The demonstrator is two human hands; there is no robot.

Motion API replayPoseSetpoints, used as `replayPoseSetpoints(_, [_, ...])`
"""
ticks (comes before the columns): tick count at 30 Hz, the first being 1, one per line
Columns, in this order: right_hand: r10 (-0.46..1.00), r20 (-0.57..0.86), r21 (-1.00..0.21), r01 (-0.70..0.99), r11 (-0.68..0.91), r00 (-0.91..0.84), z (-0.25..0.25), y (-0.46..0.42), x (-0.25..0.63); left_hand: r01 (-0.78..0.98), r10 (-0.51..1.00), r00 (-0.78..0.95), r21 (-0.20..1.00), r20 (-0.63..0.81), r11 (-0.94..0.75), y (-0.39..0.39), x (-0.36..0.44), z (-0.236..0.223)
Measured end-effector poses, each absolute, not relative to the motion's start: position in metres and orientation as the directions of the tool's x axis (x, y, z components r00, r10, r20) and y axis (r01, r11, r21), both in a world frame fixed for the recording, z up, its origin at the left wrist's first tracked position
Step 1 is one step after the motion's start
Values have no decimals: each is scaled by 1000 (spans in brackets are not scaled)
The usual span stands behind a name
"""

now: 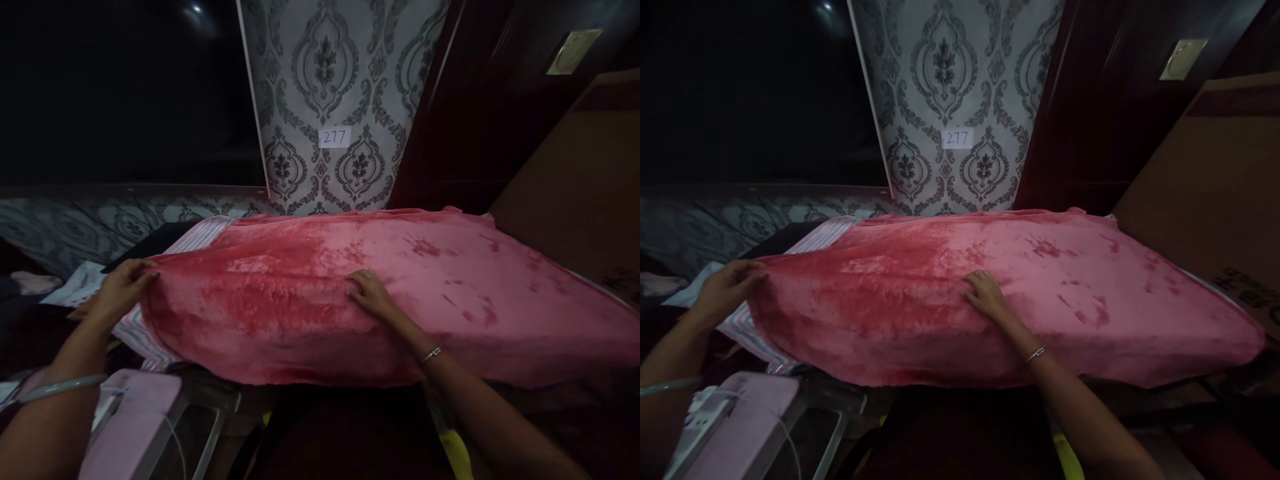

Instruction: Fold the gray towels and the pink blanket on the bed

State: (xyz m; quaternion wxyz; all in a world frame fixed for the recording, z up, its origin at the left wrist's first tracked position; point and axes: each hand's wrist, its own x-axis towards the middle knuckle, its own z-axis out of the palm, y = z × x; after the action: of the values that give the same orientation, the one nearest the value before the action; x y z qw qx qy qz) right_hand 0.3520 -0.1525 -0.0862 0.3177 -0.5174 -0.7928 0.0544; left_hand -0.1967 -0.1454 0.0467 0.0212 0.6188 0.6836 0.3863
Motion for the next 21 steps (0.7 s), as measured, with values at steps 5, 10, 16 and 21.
replayPoseSetpoints(5, [869,422,-314,858,406,-257,-91,-153,343,841,854,-243,539,459,-50,-150,-195,51])
replayPoseSetpoints(10, [853,459,-307,857,414,-247,-95,-149,344,877,873,-192,477,449,-53,-153,-195,57])
replayPoseSetpoints(16, [795,588,-368,826,427,-149,-82,-156,353,940,869,-88,330,487,-89,-155,-186,68])
replayPoseSetpoints(21, [800,594,-445,795,413,-83,-62,-151,363,945,833,-90,310,546,-101,-159,-178,84])
